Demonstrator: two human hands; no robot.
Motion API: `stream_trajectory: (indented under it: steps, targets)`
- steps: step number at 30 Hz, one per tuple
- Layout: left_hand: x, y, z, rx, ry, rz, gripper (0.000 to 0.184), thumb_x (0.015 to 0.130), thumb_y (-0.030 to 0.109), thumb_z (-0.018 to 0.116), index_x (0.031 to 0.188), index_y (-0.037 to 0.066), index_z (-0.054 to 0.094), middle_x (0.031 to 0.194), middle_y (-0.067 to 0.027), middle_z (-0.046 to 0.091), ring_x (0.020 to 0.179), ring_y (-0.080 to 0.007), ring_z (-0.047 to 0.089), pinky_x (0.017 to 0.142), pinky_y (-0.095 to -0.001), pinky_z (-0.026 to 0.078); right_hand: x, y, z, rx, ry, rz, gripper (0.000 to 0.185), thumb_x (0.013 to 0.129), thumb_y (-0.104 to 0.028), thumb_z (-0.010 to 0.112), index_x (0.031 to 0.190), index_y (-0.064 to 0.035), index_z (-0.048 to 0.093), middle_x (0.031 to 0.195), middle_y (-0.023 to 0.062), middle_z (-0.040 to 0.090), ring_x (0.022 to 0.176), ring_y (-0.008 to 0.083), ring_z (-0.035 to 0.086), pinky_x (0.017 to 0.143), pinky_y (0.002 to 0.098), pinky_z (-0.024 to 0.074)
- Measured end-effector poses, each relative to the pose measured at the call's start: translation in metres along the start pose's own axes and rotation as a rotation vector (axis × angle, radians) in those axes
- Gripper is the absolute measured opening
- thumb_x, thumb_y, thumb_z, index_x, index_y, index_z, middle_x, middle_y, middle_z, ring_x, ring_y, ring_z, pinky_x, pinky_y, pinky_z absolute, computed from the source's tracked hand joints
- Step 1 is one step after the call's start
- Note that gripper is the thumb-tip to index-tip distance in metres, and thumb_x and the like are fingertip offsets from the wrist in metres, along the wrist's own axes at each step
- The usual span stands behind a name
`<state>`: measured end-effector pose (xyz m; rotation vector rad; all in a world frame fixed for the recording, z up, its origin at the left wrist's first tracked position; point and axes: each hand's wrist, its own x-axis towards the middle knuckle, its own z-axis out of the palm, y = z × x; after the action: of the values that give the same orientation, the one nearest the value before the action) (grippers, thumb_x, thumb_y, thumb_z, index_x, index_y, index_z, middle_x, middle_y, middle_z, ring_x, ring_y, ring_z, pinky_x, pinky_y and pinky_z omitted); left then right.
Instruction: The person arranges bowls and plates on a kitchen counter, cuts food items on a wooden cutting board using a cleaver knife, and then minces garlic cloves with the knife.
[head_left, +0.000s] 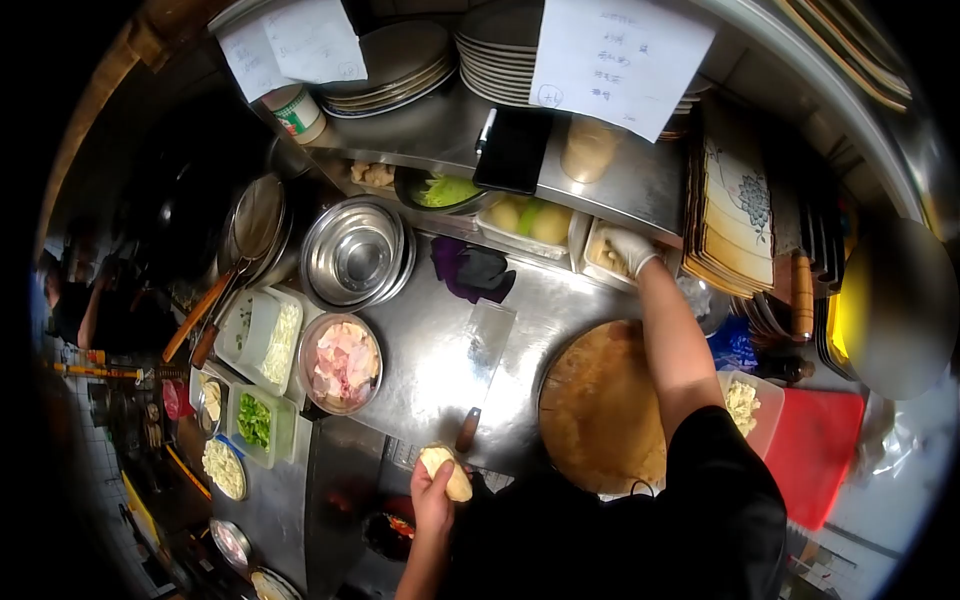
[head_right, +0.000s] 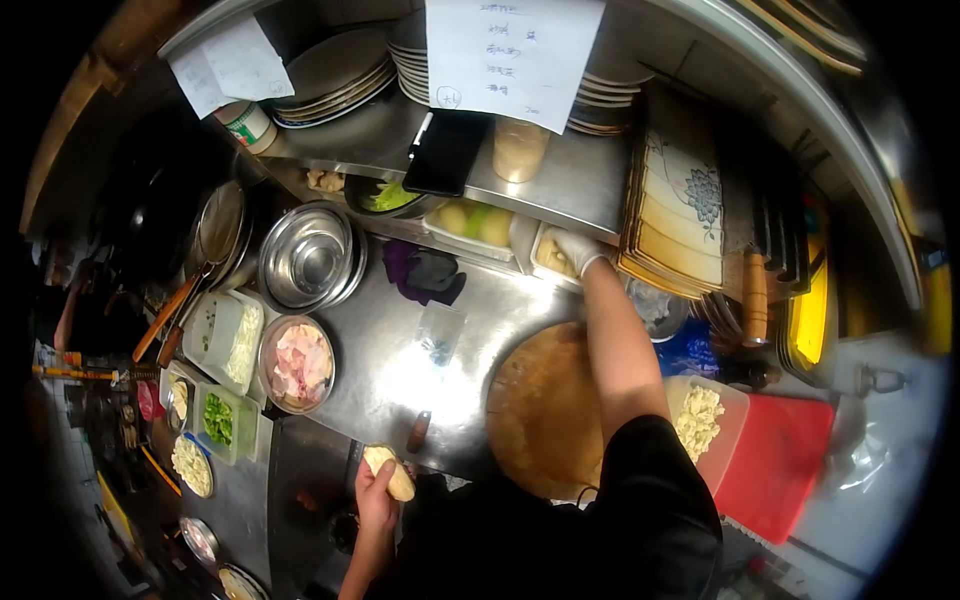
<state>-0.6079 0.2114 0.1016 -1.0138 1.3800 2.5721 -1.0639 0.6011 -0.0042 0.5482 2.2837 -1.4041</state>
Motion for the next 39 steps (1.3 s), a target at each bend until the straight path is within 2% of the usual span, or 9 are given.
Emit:
stream_trajectory:
  steps: [4, 6, 9, 11, 15, 21, 25, 30, 39]
  targets:
    - [0.014, 0.004, 0.016, 0.046, -0.043, -0.003, 0.032, 0.100, 0.004, 0.065, 0.130, 0.004, 0.054, 0.107, -0.0113, 0.068, 0.090, -0.0231, 0.070, 0.080, -0.0370, 0.059, 0.019, 0.044, -0.003, -0.745, 0.173, -0.304, 0.041, 0.095, -0.035, 0.064, 0.118, -0.0023, 0.073, 0.114, 0.0198, 0.073, 0.102, 0.0313, 0.070, 0.089, 0.0402, 0.0541]
    - [0.023, 0.011, 0.033, 0.261, -0.101, 0.046, 0.034, 0.100, 0.005, 0.066, 0.132, 0.003, 0.054, 0.110, -0.0100, 0.067, 0.094, -0.0197, 0.068, 0.082, -0.0344, 0.058, -0.064, 0.018, -0.004, -0.190, 0.491, -0.178, 0.053, 0.097, -0.046, 0.058, 0.119, -0.0002, 0.074, 0.112, 0.0264, 0.074, 0.109, 0.0402, 0.070, 0.095, 0.0450, 0.0533]
    - [0.032, 0.025, 0.066, 0.577, -0.282, 0.072, 0.037, 0.099, 0.005, 0.069, 0.133, 0.002, 0.054, 0.117, -0.0079, 0.066, 0.103, -0.0138, 0.064, 0.087, -0.0297, 0.056, -0.196, -0.022, -0.004, 0.123, 0.442, -0.560, 0.029, 0.101, -0.026, 0.064, 0.115, -0.0003, 0.066, 0.096, 0.0048, 0.068, 0.077, 0.0113, 0.059, 0.071, 0.0293, 0.0506]
    - [0.049, 0.021, 0.091, 1.167, -0.425, 0.525, 0.046, 0.091, 0.015, 0.079, 0.129, 0.000, 0.057, 0.132, -0.0235, 0.061, 0.109, -0.0343, 0.068, 0.095, -0.0408, 0.057, -0.226, 0.018, 0.024, 0.221, 0.272, -0.756, 0.013, 0.102, -0.011, 0.062, 0.113, -0.0049, 0.063, 0.096, -0.0014, 0.064, 0.083, 0.0095, 0.055, 0.075, 0.0272, 0.0500]
    - [0.062, -0.018, 0.145, 1.510, -0.825, 0.865, 0.024, 0.094, 0.018, 0.068, 0.111, 0.001, 0.064, 0.152, -0.0248, 0.049, 0.144, -0.0419, 0.044, 0.118, -0.0494, 0.039, -0.312, 0.091, 0.075, 0.413, 0.049, -0.487, 0.034, 0.100, 0.007, 0.058, 0.133, -0.0003, 0.059, 0.135, 0.0113, 0.067, 0.126, 0.0174, 0.060, 0.106, 0.0292, 0.0485]
    - [0.064, -0.065, 0.163, 1.623, -0.942, 1.378, 0.018, 0.095, 0.015, 0.056, 0.107, 0.005, 0.063, 0.153, -0.0237, 0.049, 0.146, -0.0412, 0.043, 0.118, -0.0628, 0.032, -0.351, 0.157, 0.089, 0.576, 0.047, -0.310, 0.030, 0.100, 0.009, 0.055, 0.125, -0.0018, 0.067, 0.121, 0.0097, 0.072, 0.105, 0.0192, 0.067, 0.101, 0.0319, 0.0519]
    - [0.073, -0.078, 0.155, 1.597, -0.961, 1.261, 0.048, 0.088, 0.020, 0.068, 0.133, 0.006, 0.059, 0.152, -0.0227, 0.049, 0.145, -0.0409, 0.042, 0.120, -0.0634, 0.029, -0.352, 0.150, 0.074, -0.059, 0.287, -0.606, 0.028, 0.095, 0.008, 0.058, 0.117, -0.0021, 0.072, 0.122, 0.0147, 0.071, 0.104, 0.0295, 0.068, 0.099, 0.0368, 0.0530]
    - [0.078, -0.080, 0.148, 1.343, -0.922, 1.005, 0.085, 0.074, 0.014, 0.083, 0.151, 0.005, 0.047, 0.147, -0.0220, 0.049, 0.141, -0.0423, 0.041, 0.121, -0.0582, 0.030, -0.364, 0.145, 0.080, 0.020, 0.197, -0.649, 0.048, 0.091, -0.001, 0.054, 0.139, 0.0012, 0.060, 0.143, 0.0216, 0.059, 0.136, 0.0389, 0.052, 0.119, 0.0430, 0.0375]
    - [0.082, -0.091, 0.148, 1.259, -0.934, 0.814, 0.071, 0.079, 0.007, 0.076, 0.145, -0.001, 0.049, 0.141, -0.0230, 0.048, 0.136, -0.0434, 0.043, 0.118, -0.0507, 0.036, -0.368, 0.149, 0.093, -0.154, 0.229, -0.782, 0.075, 0.083, 0.004, 0.065, 0.154, 0.0001, 0.041, 0.154, 0.0230, 0.046, 0.143, 0.0419, 0.044, 0.120, 0.0463, 0.0375]
